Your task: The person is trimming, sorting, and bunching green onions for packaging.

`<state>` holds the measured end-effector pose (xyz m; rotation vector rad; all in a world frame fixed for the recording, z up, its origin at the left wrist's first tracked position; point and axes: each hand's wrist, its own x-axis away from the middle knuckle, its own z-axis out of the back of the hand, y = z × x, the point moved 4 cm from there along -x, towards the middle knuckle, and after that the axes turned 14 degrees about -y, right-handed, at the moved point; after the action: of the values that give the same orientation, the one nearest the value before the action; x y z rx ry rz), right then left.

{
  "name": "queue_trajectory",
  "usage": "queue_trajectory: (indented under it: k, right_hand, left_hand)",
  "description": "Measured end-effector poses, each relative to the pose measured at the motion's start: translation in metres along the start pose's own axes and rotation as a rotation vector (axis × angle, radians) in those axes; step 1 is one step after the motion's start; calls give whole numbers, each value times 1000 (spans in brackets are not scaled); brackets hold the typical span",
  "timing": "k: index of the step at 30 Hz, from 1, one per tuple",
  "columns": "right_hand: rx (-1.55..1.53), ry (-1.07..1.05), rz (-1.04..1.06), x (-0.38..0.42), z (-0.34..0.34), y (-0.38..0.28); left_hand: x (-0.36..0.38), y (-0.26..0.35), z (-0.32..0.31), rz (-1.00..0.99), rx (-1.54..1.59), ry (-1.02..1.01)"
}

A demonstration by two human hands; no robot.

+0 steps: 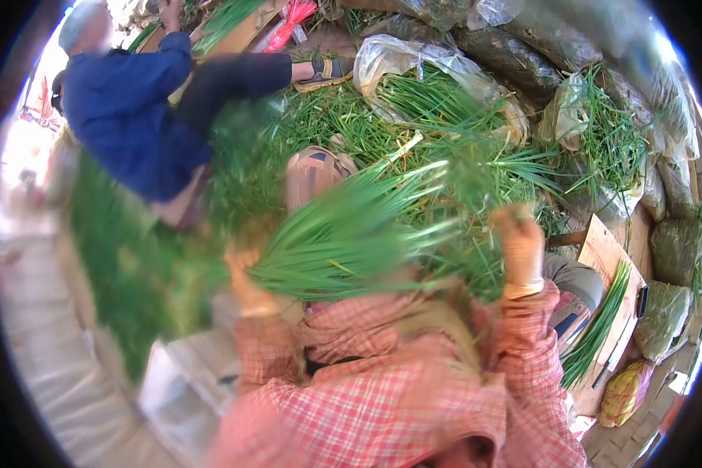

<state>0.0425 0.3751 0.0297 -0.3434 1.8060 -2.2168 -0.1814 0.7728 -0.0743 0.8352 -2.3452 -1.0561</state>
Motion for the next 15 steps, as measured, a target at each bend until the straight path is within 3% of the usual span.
queue_trajectory:
  k: [1,3,5,6,8,10,11,12,13,15]
  right_hand:
    - [289,-121,210,-2,-31,-26]
    - [572,-328,229,-6,-81,-37]
    - [464,-645,-76,-14,-108,-10]
    - [242,-569,-64,-17,-106,6]
    - [-211,-442,-349,-18,-74,11]
    - [-869,-315,-193,-20,-21,34]
    - [-796,-80,-176,-13,1,9]
    - [-667,-24,-143,-10,21,6]
    - [-590,-41,-173,-2,26,6]
    - [-209,-307,-321,12,-4,-1]
  left_hand:
    - [-3,-2,13,28,13,-96]
    - [-4,-1,12,57,27,-194]
    - [3,3,-7,47,28,-180]
    - [7,4,-11,67,-29,-78]
    - [19,7,-18,103,-138,152]
    - [36,14,-36,107,-262,247]
    - [39,16,-39,112,-322,287]
    - [36,8,-22,119,-230,191]
    - [34,3,-10,110,-211,142]
    - [29,-6,3,105,-180,24]
